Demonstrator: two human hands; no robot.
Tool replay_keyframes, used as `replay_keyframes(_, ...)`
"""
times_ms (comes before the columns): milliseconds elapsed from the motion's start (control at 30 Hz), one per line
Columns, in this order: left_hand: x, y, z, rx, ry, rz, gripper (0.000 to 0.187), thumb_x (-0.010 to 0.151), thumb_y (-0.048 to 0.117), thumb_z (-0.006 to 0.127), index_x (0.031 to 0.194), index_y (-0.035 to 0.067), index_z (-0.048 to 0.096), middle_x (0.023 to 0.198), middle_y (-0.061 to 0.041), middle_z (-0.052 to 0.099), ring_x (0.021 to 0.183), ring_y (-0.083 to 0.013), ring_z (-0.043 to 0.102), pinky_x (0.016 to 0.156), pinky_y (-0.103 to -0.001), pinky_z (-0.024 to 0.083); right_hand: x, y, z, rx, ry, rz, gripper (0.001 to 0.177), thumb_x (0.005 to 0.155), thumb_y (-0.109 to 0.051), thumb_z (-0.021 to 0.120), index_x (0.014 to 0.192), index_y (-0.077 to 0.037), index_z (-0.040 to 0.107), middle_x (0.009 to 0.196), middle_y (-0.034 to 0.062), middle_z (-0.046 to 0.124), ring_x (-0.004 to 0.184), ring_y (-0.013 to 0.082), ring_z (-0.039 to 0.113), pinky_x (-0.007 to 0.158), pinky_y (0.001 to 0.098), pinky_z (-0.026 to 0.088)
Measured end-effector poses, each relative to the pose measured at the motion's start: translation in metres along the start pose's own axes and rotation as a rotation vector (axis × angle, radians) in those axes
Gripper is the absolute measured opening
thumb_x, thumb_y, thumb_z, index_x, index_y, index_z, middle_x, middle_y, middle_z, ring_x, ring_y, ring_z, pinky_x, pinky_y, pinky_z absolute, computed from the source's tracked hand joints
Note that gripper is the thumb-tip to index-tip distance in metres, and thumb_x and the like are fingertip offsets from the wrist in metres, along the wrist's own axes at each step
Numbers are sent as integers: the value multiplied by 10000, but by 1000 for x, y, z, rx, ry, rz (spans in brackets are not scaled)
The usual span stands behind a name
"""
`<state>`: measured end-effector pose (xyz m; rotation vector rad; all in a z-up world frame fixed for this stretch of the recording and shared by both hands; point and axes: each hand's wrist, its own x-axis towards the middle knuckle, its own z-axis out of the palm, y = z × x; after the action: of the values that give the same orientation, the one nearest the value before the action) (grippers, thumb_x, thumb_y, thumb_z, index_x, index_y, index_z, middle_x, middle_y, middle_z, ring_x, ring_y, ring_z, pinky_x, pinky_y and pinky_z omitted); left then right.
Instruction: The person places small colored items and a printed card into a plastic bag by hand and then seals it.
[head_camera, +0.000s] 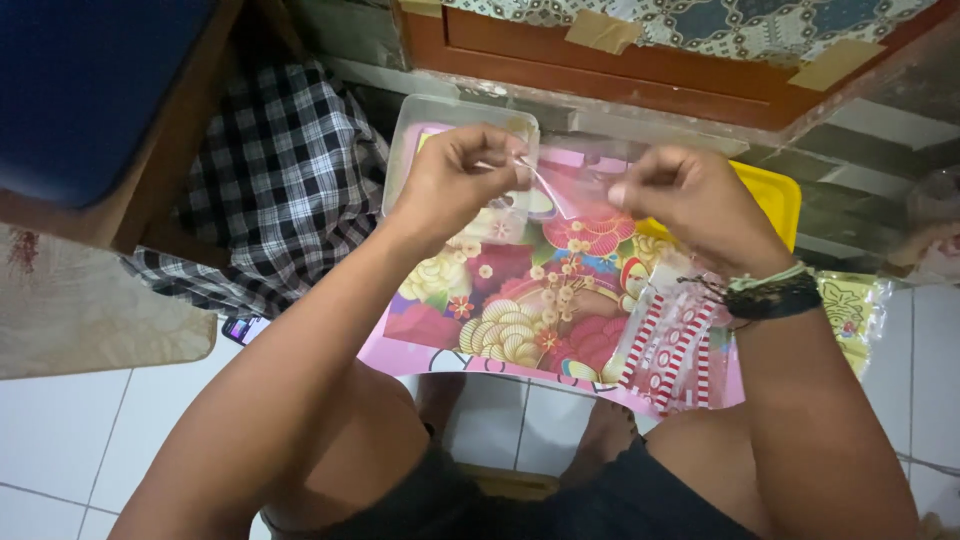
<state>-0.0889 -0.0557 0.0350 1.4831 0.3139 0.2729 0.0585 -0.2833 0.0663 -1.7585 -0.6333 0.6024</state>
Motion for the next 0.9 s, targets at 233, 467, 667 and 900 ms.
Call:
replay_keyframes(233, -9, 7, 13, 472, -227, 141, 488, 794, 28, 768, 1254, 173, 691, 850, -45, 781, 713, -168, 745, 690, -296, 618, -10, -3, 6, -206, -132, -93, 857, 692, -144, 940, 1443, -79, 531, 1170, -6, 687, 996, 39, 572, 864, 174, 444)
replay_keyframes(467, -8, 21, 41, 171, 29, 225, 454, 855, -24, 822, 1261, 68, 640, 825, 10, 692, 646, -32, 586, 536, -179, 464, -14, 3, 5, -76, -111, -76, 40, 924, -38, 748, 949, -20, 721, 790, 37, 702, 678, 66, 591, 640, 189, 480)
replay_keyframes(667, -13, 13, 65, -308, -77, 126, 526, 866, -34, 764, 1354, -10, 571, 1205, -149, 740, 1002, -177, 737, 874, -267, 634, -19, 10, 19, 565, 13, -42, 43, 959, -36, 719, 995, -41, 697, 909, 66, 730, 733, 82, 640, 690, 193, 544)
replay_keyframes(900, -10, 16, 63, -86, -45, 83, 167, 901, 23, 729, 1059, -33, 731, 930, -134, 795, 790, -150, 766, 736, -244, 655, -24, 1, 5, 176, -45, -123, 196, 933, 28, 715, 1117, -9, 658, 961, 42, 670, 836, 75, 624, 775, 181, 539)
